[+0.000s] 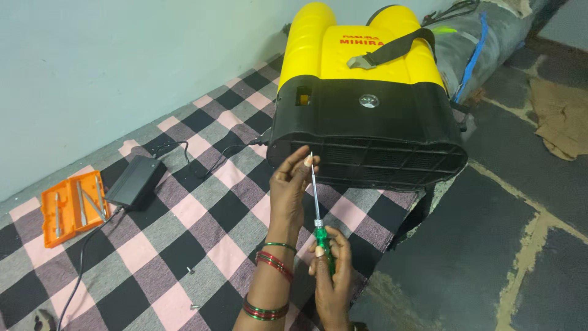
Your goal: The person uses a green-handled screwdriver to remove and then reinstall screws on the back panel of a yellow and black device. The person repeatedly tightens and loosens the same screws during the process.
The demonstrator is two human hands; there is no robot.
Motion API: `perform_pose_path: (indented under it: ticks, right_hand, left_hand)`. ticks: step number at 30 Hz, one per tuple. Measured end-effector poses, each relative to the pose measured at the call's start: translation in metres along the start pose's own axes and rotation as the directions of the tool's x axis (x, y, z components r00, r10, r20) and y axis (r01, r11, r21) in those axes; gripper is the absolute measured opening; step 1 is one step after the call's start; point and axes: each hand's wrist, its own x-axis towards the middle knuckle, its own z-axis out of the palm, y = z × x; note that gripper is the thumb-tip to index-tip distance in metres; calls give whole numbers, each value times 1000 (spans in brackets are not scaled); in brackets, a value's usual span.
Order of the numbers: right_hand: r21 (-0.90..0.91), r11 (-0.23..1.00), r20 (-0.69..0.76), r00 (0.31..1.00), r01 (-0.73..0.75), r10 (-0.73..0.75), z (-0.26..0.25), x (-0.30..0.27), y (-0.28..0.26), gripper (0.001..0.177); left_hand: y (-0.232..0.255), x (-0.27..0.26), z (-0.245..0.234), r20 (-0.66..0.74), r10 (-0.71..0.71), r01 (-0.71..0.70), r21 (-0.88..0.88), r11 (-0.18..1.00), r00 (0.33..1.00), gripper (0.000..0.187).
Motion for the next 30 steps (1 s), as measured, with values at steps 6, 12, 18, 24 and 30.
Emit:
perform_pose_path:
  ticks: [6, 12, 18, 24, 30]
  right_hand:
    - [59, 998, 15, 1000, -14, 14, -5, 16, -17, 43]
    - [79, 997, 29, 1000, 6, -8, -8, 27, -20, 41]
    - [52, 998, 16, 1000, -16, 15, -10, 31, -18, 40]
    - [27, 999, 10, 999, -44, 44, -8, 34, -19, 40]
    - [110, 994, 35, 999, -18, 14, -7, 32, -21, 41]
  left_hand:
    - [1, 11, 18, -15, 63, -64, -55, 996, 998, 31]
    - [-3, 22, 21, -40, 44, -45, -11, 999, 998, 32]
    - [-8, 26, 22, -38, 55, -57, -66, 996, 998, 30]
    - [-10, 26, 23, -68, 56, -62, -90, 994, 996, 29]
    - [-12, 29, 23, -65, 90, -96, -100, 990, 994, 27]
